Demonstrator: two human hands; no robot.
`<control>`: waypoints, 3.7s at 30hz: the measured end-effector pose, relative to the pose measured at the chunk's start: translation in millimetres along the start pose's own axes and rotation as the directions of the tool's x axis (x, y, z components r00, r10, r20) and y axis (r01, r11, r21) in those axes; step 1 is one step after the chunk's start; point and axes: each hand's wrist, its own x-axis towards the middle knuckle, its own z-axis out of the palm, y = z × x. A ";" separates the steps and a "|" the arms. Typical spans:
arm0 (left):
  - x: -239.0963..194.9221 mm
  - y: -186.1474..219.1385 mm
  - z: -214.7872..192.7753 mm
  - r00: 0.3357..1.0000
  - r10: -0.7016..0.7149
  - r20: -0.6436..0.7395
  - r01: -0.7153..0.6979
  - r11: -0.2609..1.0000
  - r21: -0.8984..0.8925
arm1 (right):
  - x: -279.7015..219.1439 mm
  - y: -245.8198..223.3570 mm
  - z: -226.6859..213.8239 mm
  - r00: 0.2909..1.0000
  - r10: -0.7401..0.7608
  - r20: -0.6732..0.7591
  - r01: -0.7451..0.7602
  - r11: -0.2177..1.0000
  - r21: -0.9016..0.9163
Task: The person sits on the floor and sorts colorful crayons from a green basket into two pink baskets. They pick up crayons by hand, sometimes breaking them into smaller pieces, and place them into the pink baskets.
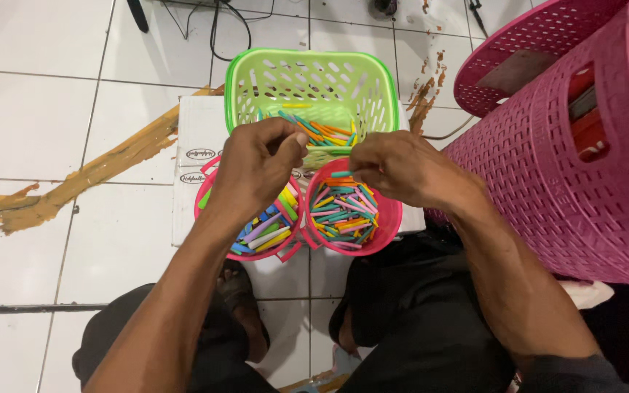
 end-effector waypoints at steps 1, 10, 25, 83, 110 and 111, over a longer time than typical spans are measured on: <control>-1.1 -2.2 -0.9 1.000 -0.004 0.000 0.004 1.000 -0.001 | -0.4 -5.0 -2.4 1.000 0.000 0.003 0.000 1.000 0.002; -5.3 -15.7 1.7 1.000 -0.020 -0.018 0.023 0.973 0.229 | -0.9 -3.2 -9.6 0.977 0.166 0.134 -0.108 0.926 -0.361; -7.2 -40.9 23.2 0.960 0.101 0.259 -0.273 0.528 0.804 | 72.5 48.6 -1.4 0.959 0.107 -0.263 -0.104 0.994 0.026; 5.2 -20.2 18.1 0.860 0.491 0.138 -0.440 0.578 0.687 | 22.8 1.3 27.5 0.966 0.038 -0.257 0.102 0.853 0.512; 8.9 -16.8 31.7 0.858 0.490 0.155 -0.492 0.696 0.523 | 6.7 9.7 14.3 0.929 -0.065 -0.363 0.225 0.880 0.417; 8.7 -17.2 30.8 0.862 0.479 0.166 -0.488 0.696 0.526 | 5.8 9.2 12.9 0.927 -0.070 -0.368 0.233 0.877 0.420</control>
